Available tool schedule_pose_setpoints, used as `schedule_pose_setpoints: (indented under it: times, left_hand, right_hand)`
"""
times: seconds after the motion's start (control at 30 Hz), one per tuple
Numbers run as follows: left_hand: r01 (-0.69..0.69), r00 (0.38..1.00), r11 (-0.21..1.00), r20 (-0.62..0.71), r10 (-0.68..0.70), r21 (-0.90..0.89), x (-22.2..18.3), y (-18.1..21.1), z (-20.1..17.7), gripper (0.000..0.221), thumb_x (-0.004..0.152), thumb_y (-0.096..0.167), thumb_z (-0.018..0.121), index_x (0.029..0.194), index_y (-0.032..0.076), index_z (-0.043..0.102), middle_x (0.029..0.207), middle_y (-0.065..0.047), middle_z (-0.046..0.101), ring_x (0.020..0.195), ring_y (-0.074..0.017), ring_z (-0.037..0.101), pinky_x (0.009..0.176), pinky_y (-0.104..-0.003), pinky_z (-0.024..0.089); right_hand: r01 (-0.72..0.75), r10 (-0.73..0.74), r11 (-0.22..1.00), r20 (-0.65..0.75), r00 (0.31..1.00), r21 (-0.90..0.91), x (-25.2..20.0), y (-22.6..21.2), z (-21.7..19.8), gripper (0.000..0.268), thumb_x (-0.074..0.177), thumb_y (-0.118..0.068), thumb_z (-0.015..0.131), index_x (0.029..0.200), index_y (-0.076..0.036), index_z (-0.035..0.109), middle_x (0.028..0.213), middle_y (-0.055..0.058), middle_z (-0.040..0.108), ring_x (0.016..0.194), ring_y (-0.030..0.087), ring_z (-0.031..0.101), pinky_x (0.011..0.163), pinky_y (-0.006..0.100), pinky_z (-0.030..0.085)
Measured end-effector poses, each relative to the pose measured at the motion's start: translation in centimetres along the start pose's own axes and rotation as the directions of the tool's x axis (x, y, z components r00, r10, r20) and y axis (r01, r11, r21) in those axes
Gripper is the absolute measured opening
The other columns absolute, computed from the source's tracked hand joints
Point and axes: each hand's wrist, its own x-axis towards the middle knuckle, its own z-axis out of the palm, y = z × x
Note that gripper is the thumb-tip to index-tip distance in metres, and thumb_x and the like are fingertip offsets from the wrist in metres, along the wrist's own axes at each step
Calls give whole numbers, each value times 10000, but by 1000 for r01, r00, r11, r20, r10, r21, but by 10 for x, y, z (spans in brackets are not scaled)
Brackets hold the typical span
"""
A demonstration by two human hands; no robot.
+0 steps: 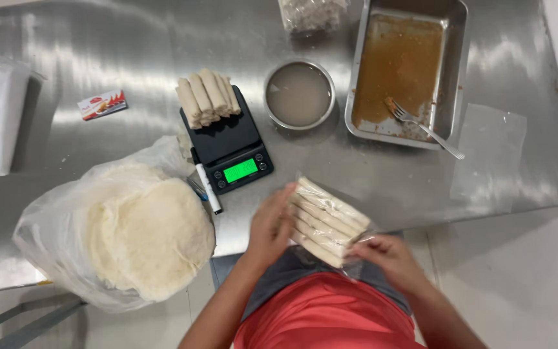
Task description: The person packages prepared lumpia rolls into plastic bags, labels the bags with stickers, and writes on the stickers with a pen.
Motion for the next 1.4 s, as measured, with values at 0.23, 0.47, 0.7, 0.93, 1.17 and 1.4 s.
schedule_pose_setpoints:
  times: [0.23, 0.47, 0.7, 0.93, 1.17, 1.4]
  left_hand:
    - [201, 909, 969, -394, -132, 140, -50, -25, -8, 335, 1057, 172, 489, 1325, 37, 637, 1296, -137, 681, 1220, -312, 621, 1088, -423, 462]
    - [32, 946, 780, -271, 178, 625, -42, -24, 7, 359, 908, 75, 552, 1230, 61, 710, 1209, -86, 726, 1149, -274, 668, 972, -422, 485]
    - [59, 948, 738, -269, 171, 673, -41, -29, 7, 322, 896, 102, 556, 1167, 79, 728, 1207, -72, 730, 1138, -265, 677, 964, -407, 486]
    - [57, 948, 726, -264, 175, 685, -41, -29, 6, 314, 895, 99, 551, 1149, 74, 733, 1189, -74, 734, 1111, -265, 686, 947, -408, 496]
    - [66, 962, 747, -241, 128, 661, -45, -29, 6, 335, 917, 133, 551, 1202, 99, 722, 1241, -51, 717, 1174, -256, 667, 966, -407, 464]
    - [168, 971, 897, -223, -80, 410, -30, -18, -9, 282, 950, 141, 549, 1197, 94, 677, 1142, -78, 708, 1055, -317, 614, 884, -452, 441]
  right_hand:
    - [156, -155, 988, 19, 988, -20, 78, -196, 21, 160, 901, -33, 700, 964, 110, 739, 892, 255, 792, 678, 380, 777, 679, 457, 668]
    - [465, -428, 808, -182, 885, 362, 299, -291, 151, 90, 977, -62, 669, 956, 25, 663, 907, 112, 681, 862, 203, 720, 814, 375, 686]
    - [139, 331, 585, -391, 859, 799, 429, -222, 207, 312, 1051, 120, 382, 1311, 229, 516, 1035, 383, 686, 872, 411, 741, 791, 430, 680]
    - [210, 336, 496, -409, 849, 843, 429, -224, 204, 307, 1047, 146, 428, 1327, 256, 491, 1174, 402, 645, 958, 454, 718, 838, 474, 670]
    - [271, -247, 843, -112, 962, 465, 256, -239, 99, 400, 1020, -135, 517, 1382, 13, 429, 1468, 288, 384, 1234, 485, 541, 1028, 523, 527]
    - [75, -770, 590, -531, 354, -804, 91, -37, -250, 167, 1108, -43, 776, 1273, -50, 799, 1136, 107, 759, 987, 183, 692, 845, 307, 549]
